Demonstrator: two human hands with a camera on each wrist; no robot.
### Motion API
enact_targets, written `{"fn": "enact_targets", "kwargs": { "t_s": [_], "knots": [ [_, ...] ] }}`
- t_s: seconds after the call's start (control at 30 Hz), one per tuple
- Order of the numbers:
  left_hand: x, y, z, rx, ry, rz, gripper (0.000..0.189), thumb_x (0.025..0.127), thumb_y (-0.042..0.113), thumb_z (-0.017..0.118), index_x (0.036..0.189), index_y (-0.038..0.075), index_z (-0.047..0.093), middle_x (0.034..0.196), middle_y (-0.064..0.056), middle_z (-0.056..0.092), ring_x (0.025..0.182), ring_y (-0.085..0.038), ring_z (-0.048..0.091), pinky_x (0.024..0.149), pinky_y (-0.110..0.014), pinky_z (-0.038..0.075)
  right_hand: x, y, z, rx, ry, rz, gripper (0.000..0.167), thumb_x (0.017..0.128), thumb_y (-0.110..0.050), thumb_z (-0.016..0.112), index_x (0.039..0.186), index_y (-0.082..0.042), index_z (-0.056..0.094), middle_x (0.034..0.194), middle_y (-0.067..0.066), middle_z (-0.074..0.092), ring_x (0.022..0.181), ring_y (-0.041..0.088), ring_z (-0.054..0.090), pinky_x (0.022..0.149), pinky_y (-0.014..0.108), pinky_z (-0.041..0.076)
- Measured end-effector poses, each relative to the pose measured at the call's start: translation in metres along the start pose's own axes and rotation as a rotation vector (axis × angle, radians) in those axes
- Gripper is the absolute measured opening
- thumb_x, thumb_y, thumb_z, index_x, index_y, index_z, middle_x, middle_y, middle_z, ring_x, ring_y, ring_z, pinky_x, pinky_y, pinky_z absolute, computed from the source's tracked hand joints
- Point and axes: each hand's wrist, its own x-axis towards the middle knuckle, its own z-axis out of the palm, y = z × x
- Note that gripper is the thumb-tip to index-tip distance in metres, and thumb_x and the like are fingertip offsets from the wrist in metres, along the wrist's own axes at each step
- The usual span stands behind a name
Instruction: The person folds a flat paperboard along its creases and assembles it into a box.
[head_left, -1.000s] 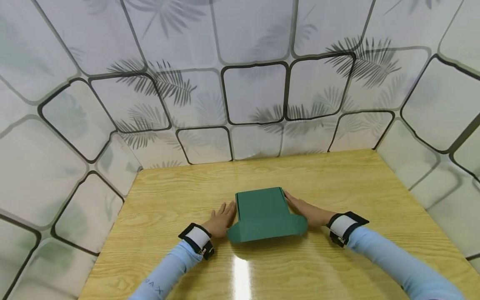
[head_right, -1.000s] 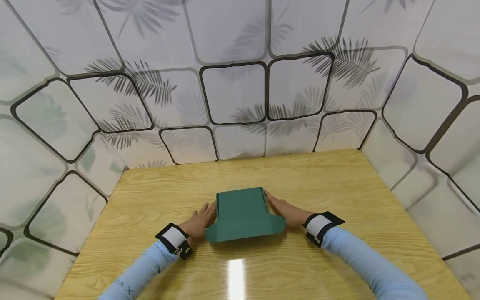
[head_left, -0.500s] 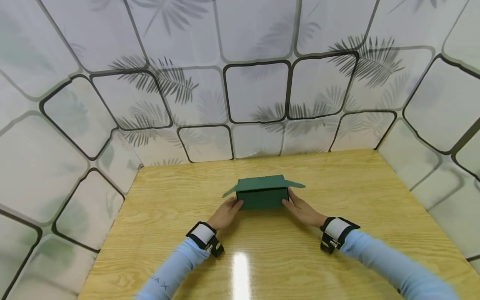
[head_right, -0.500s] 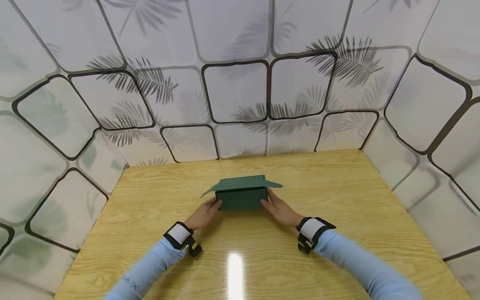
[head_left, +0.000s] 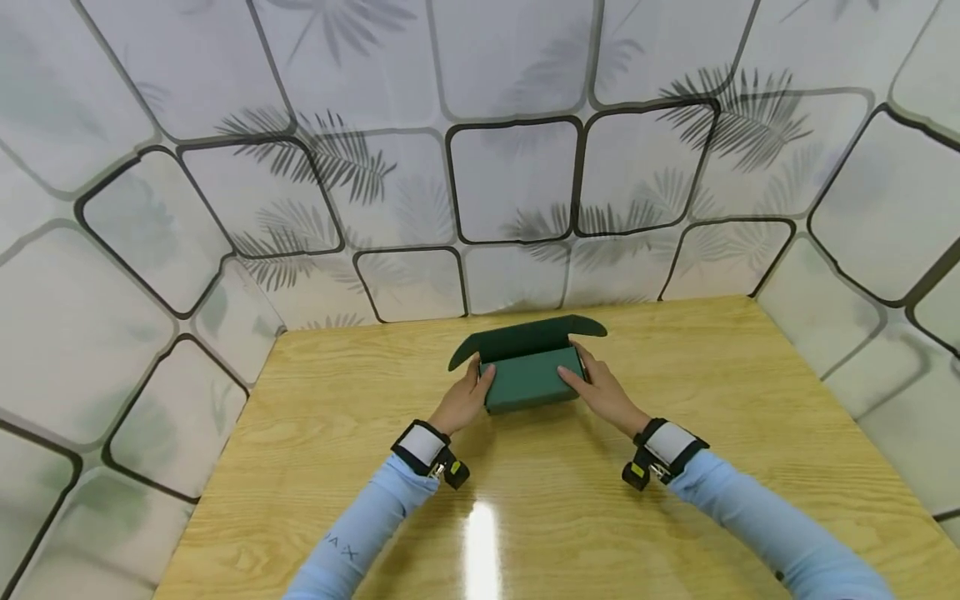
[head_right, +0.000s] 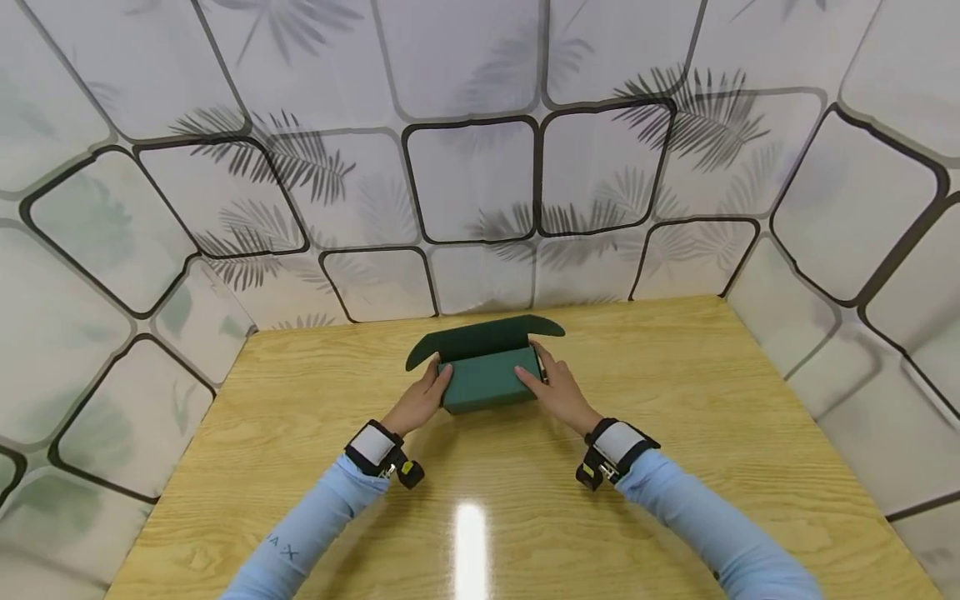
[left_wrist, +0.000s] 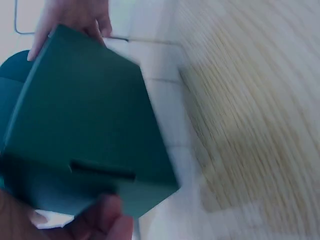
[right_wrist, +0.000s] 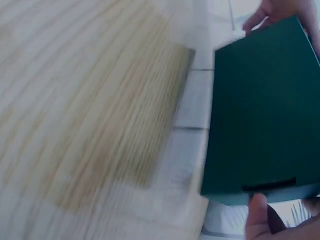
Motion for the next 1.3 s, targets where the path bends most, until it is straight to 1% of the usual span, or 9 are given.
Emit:
{"fn": "enact_targets", "kwargs": {
  "t_s": [0.2,0.33,0.43,0.57,0.67,0.8,0.9,1.1,1.3],
  "knots": [
    [0.007,-0.005,-0.002,-0.051,-0.059,-0.045,0.062,0.107,0.041,0.025,0.152,-0.002,0.023,0.082,-0.020,0.059,0.066,-0.027,0.055,0.063,-0.032,0.045,0.004,0.013,0.001,0.162,-0.064,0.127,0.078,0.099,-0.042,0.052,0.156,-0.010,0.009,0.145,0.027,0.022,0.113,0.037,0.041,0.085,0.046,0.045],
    [0.014,-0.007,0.007,-0.090,0.111,0.000,0.056,0.107,0.036,0.031,0.141,-0.006,0.043,0.109,-0.026,0.063,0.093,-0.036,0.063,0.086,-0.047,0.050,0.005,0.016,0.013,0.212,0.044,0.110,0.074,0.098,-0.039,0.056,0.151,-0.002,0.019,0.141,0.024,0.026,0.123,0.036,0.037,0.097,0.049,0.040],
    [0.020,-0.008,0.015,-0.258,0.202,-0.013,0.051,0.105,0.034,0.037,0.135,-0.006,0.050,0.131,-0.026,0.056,0.120,-0.040,0.054,0.102,-0.052,0.041,0.003,0.013,0.024,0.304,0.124,0.092,0.065,0.099,-0.033,0.055,0.146,0.001,0.025,0.142,0.023,0.031,0.130,0.037,0.036,0.106,0.052,0.034],
    [0.027,-0.012,0.023,-0.562,0.274,-0.043,0.042,0.102,0.030,0.048,0.120,-0.007,0.057,0.114,-0.018,0.059,0.107,-0.028,0.056,0.096,-0.040,0.044,0.000,0.006,0.033,0.432,0.172,0.084,0.058,0.100,-0.026,0.054,0.142,0.002,0.025,0.139,0.024,0.038,0.129,0.035,0.041,0.107,0.048,0.034],
    [0.028,-0.018,0.029,-0.729,0.338,0.012,0.041,0.098,0.019,0.057,0.130,-0.005,0.048,0.118,-0.015,0.059,0.110,-0.023,0.055,0.098,-0.035,0.043,0.001,0.005,0.036,0.487,0.204,0.087,0.055,0.100,-0.023,0.055,0.141,0.002,0.027,0.134,0.020,0.041,0.118,0.023,0.047,0.101,0.036,0.039],
    [0.024,-0.027,0.035,-0.882,0.318,0.137,0.088,0.090,0.004,0.066,0.156,0.011,0.009,0.150,-0.022,0.037,0.138,-0.034,0.039,0.116,-0.043,0.028,0.004,0.002,0.042,0.718,0.268,0.103,0.054,0.097,-0.012,0.057,0.142,-0.011,0.025,0.134,0.015,0.044,0.109,0.014,0.054,0.094,0.029,0.046],
    [0.021,-0.031,0.036,-0.858,0.307,0.203,0.095,0.088,-0.001,0.068,0.158,0.017,0.007,0.157,-0.018,0.027,0.142,-0.036,0.031,0.118,-0.048,0.023,0.005,-0.003,0.045,0.865,0.328,0.099,0.064,0.094,-0.003,0.059,0.146,-0.016,0.023,0.145,0.017,0.037,0.126,0.023,0.048,0.105,0.037,0.041],
    [0.018,-0.028,0.035,-0.587,0.350,0.282,0.077,0.092,0.004,0.064,0.155,0.012,0.022,0.158,-0.015,0.028,0.142,-0.037,0.031,0.114,-0.053,0.028,0.006,-0.009,0.051,0.867,0.474,0.086,0.067,0.089,0.003,0.063,0.149,0.002,0.032,0.158,0.017,0.025,0.149,0.028,0.016,0.120,0.041,0.019],
    [0.014,-0.026,0.032,-0.291,0.293,0.321,0.075,0.101,0.019,0.053,0.157,0.010,0.004,0.155,-0.025,0.020,0.143,-0.043,0.024,0.110,-0.062,0.028,0.006,-0.005,0.053,0.566,0.529,-0.118,0.070,0.090,0.002,0.064,0.151,-0.006,0.031,0.158,0.009,0.028,0.146,0.024,0.026,0.115,0.040,0.029]
  ]
}}
